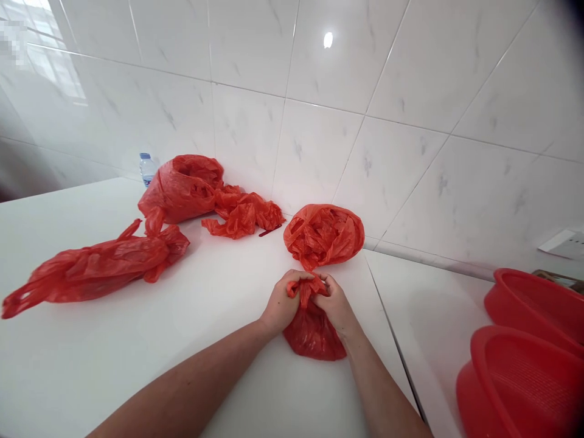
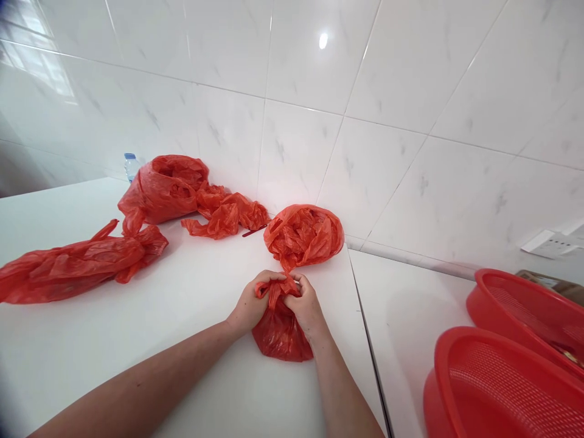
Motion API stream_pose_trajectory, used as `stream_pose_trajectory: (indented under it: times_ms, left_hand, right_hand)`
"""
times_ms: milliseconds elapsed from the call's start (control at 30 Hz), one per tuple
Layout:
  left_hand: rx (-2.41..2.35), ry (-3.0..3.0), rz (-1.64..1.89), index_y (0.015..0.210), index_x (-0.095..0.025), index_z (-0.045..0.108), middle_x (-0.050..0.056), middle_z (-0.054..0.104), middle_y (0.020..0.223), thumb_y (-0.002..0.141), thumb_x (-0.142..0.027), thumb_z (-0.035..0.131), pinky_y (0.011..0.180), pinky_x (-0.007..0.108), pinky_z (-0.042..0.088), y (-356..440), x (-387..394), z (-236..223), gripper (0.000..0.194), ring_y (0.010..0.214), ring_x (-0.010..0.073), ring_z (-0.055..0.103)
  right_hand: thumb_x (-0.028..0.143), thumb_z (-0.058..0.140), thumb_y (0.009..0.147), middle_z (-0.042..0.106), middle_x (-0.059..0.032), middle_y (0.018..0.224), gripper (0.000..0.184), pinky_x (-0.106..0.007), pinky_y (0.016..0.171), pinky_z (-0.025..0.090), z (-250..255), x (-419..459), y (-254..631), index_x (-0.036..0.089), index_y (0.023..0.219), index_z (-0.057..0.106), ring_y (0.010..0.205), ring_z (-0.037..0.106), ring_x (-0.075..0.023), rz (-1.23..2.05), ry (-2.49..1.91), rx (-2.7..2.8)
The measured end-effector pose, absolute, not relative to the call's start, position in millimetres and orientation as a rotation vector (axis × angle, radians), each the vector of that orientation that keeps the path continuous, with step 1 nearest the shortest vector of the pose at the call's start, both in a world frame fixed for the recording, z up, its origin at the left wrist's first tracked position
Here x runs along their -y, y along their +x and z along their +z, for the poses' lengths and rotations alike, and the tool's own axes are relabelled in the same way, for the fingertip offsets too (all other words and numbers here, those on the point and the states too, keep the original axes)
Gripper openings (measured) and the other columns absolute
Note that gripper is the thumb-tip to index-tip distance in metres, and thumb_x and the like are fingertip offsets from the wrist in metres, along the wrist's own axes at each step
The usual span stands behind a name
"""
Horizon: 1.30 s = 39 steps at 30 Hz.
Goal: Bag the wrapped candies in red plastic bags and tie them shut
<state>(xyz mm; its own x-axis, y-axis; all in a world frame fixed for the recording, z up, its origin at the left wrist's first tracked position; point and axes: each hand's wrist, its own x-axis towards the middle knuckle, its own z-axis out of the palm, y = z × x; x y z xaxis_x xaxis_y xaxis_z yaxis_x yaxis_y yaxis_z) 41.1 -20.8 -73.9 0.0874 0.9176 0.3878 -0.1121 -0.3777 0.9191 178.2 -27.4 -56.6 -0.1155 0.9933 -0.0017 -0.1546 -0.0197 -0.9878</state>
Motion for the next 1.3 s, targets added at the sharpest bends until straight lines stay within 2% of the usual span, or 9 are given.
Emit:
stream_pose_trajectory:
  times_ms: [233,367,600,700,867,967,1067,1233,1300]
  left_hand:
    - [-0.925,1.763,1.515,0.098,-0.025,0.069,0.006,0.054,0.100,0.075,-0.004,0.051,0.084,0.033,0.048,41,21,-76,0.036,0.093,0.0191,0.056]
    - [-0.967,1.843,1.493,0.105,-0.028,0.068,0.006,0.051,0.103,0.075,-0.002,0.049,0.085,0.033,0.048,41,22,-77,0.044,0.095,0.0186,0.055]
    - [-0.912,1.863,1.520,0.106,-0.027,0.065,0.006,0.053,0.101,0.085,-0.010,0.046,0.088,0.033,0.046,44,28,-71,0.032,0.097,0.0186,0.055]
    - [-0.905,1.875,1.527,0.106,-0.025,0.062,0.006,0.055,0.101,0.084,-0.008,0.044,0.089,0.033,0.044,45,30,-69,0.034,0.096,0.0183,0.055]
    - [-0.912,1.754,1.504,0.100,-0.025,0.062,0.005,0.059,0.100,0.082,-0.011,0.047,0.089,0.032,0.042,46,33,-66,0.028,0.097,0.0197,0.055]
    - [-1.001,1.573,1.488,0.097,-0.025,0.057,0.001,0.063,0.092,0.081,-0.017,0.053,0.081,0.030,0.043,45,32,-66,0.019,0.085,0.0180,0.057]
    - [-1.048,1.559,1.504,0.081,-0.023,0.052,0.000,0.062,0.088,0.080,-0.019,0.056,0.072,0.027,0.042,43,28,-67,0.006,0.075,0.0156,0.054]
    - [-1.037,1.799,1.637,0.069,-0.021,0.048,0.006,0.056,0.104,0.078,-0.014,0.057,0.086,0.031,0.040,39,22,-67,0.015,0.099,0.0198,0.053]
    - [-1.057,1.779,1.634,0.068,-0.021,0.048,0.005,0.057,0.103,0.078,-0.015,0.058,0.086,0.031,0.040,36,21,-66,0.015,0.098,0.0194,0.053]
  right_hand:
    - [0.031,0.074,0.065,0.066,-0.0038,0.092,0.044,-0.033,0.076,0.047,-50,32,184,0.020,0.105,0.060,0.082,0.061,-0.0187,1.589,-0.876,1.244]
    - [0.024,0.071,0.064,0.067,-0.0028,0.088,0.034,-0.033,0.075,0.047,-49,32,181,0.019,0.097,0.063,0.082,0.061,-0.0198,1.469,-1.004,1.318]
    - [0.016,0.057,0.063,0.059,0.0034,0.063,0.014,-0.024,0.055,0.038,-52,29,178,0.019,0.075,0.064,0.061,0.050,-0.0133,1.135,-1.185,1.315]
    - [0.018,0.057,0.066,0.062,0.0022,0.067,0.016,-0.025,0.055,0.037,-53,30,177,0.021,0.079,0.067,0.064,0.049,-0.0144,1.013,-1.231,1.274]
    - [0.021,0.060,0.068,0.068,-0.0002,0.078,0.020,-0.026,0.062,0.042,-58,27,181,0.023,0.085,0.069,0.072,0.055,-0.0168,1.011,-1.156,1.205]
    - [0.029,0.061,0.070,0.069,-0.0021,0.081,0.024,-0.031,0.066,0.047,-61,23,187,0.022,0.092,0.068,0.073,0.060,-0.0186,1.140,-1.084,1.197]
    - [0.042,0.056,0.074,0.070,-0.0051,0.096,0.032,-0.036,0.075,0.050,-64,18,195,0.021,0.096,0.067,0.085,0.064,-0.0216,1.188,-1.013,1.077]
    - [0.034,0.064,0.068,0.070,-0.0033,0.082,0.028,-0.038,0.075,0.051,-73,5,221,0.021,0.092,0.067,0.074,0.064,-0.0204,1.001,-1.181,0.969]
    - [0.030,0.062,0.067,0.069,-0.0036,0.080,0.027,-0.038,0.078,0.049,-78,1,237,0.020,0.091,0.069,0.078,0.063,-0.0212,0.867,-1.285,0.964]
